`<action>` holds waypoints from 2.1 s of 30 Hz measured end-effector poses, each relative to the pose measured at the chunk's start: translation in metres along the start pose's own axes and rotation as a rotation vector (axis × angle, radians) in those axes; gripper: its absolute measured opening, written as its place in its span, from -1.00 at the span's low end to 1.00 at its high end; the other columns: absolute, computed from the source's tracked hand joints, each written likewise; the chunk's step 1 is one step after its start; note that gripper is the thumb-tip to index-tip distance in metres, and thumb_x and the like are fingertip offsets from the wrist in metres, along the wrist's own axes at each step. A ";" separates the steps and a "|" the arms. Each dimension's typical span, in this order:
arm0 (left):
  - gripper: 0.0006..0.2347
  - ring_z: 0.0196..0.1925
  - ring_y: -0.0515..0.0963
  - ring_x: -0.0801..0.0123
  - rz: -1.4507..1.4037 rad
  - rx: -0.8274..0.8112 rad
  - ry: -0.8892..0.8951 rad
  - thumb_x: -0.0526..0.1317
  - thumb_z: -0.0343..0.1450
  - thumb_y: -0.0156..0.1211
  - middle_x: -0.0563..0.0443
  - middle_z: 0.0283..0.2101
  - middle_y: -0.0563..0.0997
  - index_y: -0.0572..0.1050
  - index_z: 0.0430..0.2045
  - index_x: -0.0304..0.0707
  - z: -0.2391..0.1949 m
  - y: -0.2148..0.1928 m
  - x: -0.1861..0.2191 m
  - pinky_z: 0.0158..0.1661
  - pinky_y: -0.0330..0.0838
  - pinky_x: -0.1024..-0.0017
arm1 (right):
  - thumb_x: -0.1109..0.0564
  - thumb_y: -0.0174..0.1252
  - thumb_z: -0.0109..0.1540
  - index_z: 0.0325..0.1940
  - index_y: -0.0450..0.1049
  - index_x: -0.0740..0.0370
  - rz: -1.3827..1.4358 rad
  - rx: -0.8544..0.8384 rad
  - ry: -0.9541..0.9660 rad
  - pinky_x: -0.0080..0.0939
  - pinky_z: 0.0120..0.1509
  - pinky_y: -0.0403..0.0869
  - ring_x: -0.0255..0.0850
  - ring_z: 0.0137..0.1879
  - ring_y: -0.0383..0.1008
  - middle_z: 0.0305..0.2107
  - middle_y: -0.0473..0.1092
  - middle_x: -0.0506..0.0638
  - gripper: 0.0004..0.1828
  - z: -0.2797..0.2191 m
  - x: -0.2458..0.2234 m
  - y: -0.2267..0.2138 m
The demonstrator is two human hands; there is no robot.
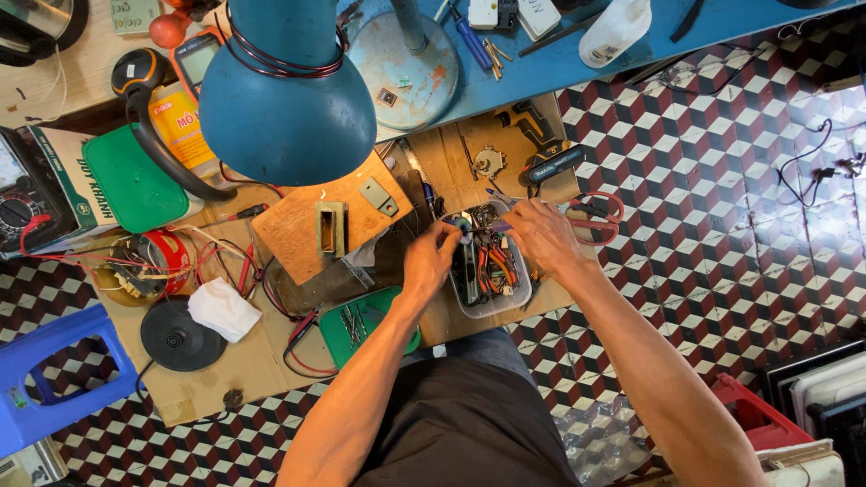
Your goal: The person handles a small electronic component, wraps it with blue tape, and uses a screwdriver to adjust internal parts. The person continues to manipulate the component with both hands throughout the clip.
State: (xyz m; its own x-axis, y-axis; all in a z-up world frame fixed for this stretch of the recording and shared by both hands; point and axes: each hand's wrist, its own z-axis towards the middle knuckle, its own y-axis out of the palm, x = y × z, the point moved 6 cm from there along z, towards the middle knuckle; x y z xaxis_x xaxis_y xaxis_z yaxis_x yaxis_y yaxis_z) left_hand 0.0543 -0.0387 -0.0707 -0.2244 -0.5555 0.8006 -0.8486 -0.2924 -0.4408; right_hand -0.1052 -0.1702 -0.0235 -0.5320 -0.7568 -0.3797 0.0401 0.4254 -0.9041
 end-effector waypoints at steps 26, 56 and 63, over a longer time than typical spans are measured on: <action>-0.75 -0.33 0.39 0.47 -0.297 -0.171 -0.112 -0.08 0.52 0.16 0.07 -0.39 0.47 0.52 -0.21 -0.36 0.011 0.000 0.000 -0.27 0.34 0.47 | 0.01 0.21 0.27 0.11 0.56 0.19 0.531 -0.031 0.185 -0.08 0.35 0.33 -0.09 0.23 0.37 0.04 0.39 0.02 -0.63 -0.024 0.042 0.022; -0.85 -0.33 0.66 0.27 -0.191 0.042 0.027 -0.21 0.45 0.23 -0.11 -0.34 0.67 0.57 -0.25 -0.32 -0.033 -0.007 0.053 -0.23 0.52 0.35 | 0.13 0.27 0.25 0.22 0.57 0.16 0.328 0.222 0.134 0.06 0.34 0.31 0.14 0.33 0.30 0.31 0.25 0.18 -0.57 -0.001 -0.023 -0.029; -0.88 -0.16 0.67 0.21 -0.135 0.114 0.184 -0.26 0.41 0.28 -0.10 -0.15 0.65 0.60 -0.24 -0.28 -0.041 -0.025 0.062 -0.12 0.54 0.33 | 0.14 0.17 0.36 0.29 0.44 0.30 1.339 0.211 0.451 -0.34 -0.10 0.50 -0.30 -0.17 0.54 -0.22 0.56 0.10 -0.58 0.001 -0.069 -0.048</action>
State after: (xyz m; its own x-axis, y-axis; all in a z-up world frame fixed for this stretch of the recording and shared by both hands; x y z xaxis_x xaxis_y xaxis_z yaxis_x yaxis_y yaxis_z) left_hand 0.0416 -0.0341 0.0067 -0.2054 -0.3573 0.9111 -0.8196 -0.4460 -0.3597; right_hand -0.0691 -0.1386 0.0456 -0.2105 0.3864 -0.8980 0.8202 0.5697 0.0529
